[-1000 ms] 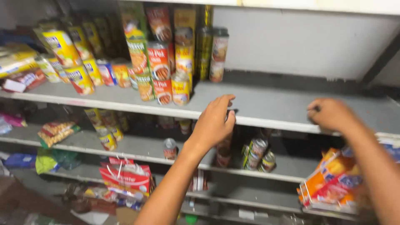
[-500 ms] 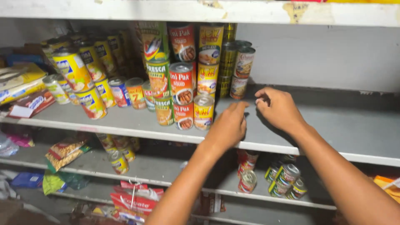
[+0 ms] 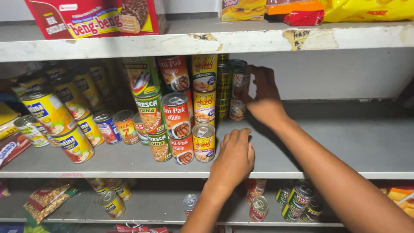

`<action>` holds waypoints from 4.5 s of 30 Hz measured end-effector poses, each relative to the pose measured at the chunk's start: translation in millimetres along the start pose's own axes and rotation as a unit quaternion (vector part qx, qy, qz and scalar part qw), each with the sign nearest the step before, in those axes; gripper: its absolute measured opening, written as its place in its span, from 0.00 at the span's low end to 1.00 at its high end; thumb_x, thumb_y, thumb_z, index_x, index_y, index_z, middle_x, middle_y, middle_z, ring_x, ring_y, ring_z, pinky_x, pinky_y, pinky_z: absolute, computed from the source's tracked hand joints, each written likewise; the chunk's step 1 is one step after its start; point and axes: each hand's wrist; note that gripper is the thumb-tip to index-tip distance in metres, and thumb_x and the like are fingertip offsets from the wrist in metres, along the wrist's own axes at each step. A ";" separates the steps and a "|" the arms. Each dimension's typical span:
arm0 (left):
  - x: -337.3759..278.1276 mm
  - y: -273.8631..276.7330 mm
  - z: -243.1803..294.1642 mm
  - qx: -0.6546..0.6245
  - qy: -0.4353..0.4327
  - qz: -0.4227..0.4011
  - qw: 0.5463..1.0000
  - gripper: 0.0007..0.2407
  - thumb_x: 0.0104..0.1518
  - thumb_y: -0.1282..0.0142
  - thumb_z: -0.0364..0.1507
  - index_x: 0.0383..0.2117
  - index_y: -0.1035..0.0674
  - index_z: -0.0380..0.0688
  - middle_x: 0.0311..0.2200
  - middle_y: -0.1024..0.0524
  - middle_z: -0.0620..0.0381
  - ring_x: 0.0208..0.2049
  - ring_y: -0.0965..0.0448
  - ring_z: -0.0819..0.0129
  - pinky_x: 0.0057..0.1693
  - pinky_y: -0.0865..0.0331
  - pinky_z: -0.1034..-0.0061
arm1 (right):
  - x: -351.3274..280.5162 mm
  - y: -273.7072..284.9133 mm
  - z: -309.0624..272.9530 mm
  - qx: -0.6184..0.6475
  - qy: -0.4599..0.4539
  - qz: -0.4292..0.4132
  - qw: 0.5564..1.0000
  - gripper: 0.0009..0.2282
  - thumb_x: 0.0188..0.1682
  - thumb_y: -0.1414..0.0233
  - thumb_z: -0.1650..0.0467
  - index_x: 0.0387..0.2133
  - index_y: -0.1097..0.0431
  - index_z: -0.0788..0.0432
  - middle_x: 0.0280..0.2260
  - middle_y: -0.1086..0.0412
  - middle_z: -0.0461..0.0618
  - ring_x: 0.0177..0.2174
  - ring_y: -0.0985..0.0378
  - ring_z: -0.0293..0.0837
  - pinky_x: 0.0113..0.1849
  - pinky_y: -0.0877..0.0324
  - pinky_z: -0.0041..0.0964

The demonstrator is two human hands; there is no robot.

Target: Organizing and rearranging various canned goods on grocery store shelves.

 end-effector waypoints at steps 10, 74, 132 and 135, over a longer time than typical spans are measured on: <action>1.5 -4.7 -0.9 0.004 0.022 -0.016 1.000 0.16 0.57 0.46 0.26 0.52 0.27 0.34 0.47 0.27 0.39 0.51 0.28 0.42 0.57 0.34 0.55 | -4.7 -19.6 18.1 0.097 -0.204 -0.073 0.972 0.28 0.46 0.40 0.73 0.60 0.44 0.56 0.37 0.30 0.53 0.35 0.20 0.45 0.37 0.24 0.39; 114.5 -116.4 59.3 0.143 -0.054 -0.115 0.981 0.16 0.47 0.40 0.27 0.45 0.23 0.39 0.41 0.24 0.43 0.45 0.25 0.44 0.51 0.31 0.56 | -133.3 346.0 420.1 -0.245 -0.352 -0.065 0.901 0.45 0.30 0.28 0.64 0.59 0.50 0.63 0.45 0.28 0.67 0.44 0.23 0.61 0.47 0.28 0.49; 108.3 -85.5 -25.2 -0.031 -0.021 -0.124 0.992 0.22 0.51 0.45 0.26 0.54 0.29 0.34 0.48 0.24 0.31 0.53 0.25 0.38 0.60 0.33 0.57 | -64.3 145.8 93.3 -0.069 -0.272 -0.171 0.945 0.31 0.34 0.35 0.66 0.51 0.42 0.60 0.38 0.23 0.59 0.39 0.18 0.53 0.41 0.25 0.43; 109.5 -79.0 -21.6 0.005 -0.017 -0.133 0.991 0.22 0.50 0.44 0.27 0.54 0.28 0.35 0.48 0.25 0.31 0.51 0.25 0.38 0.59 0.33 0.55 | -57.6 181.4 124.1 -0.134 -0.255 -0.153 0.945 0.34 0.33 0.33 0.65 0.50 0.44 0.62 0.38 0.25 0.60 0.38 0.18 0.54 0.40 0.24 0.43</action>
Point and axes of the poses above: each hand's wrist, its own x-axis towards the middle knuckle, its own y-axis out of the back of the hand, z = x × y
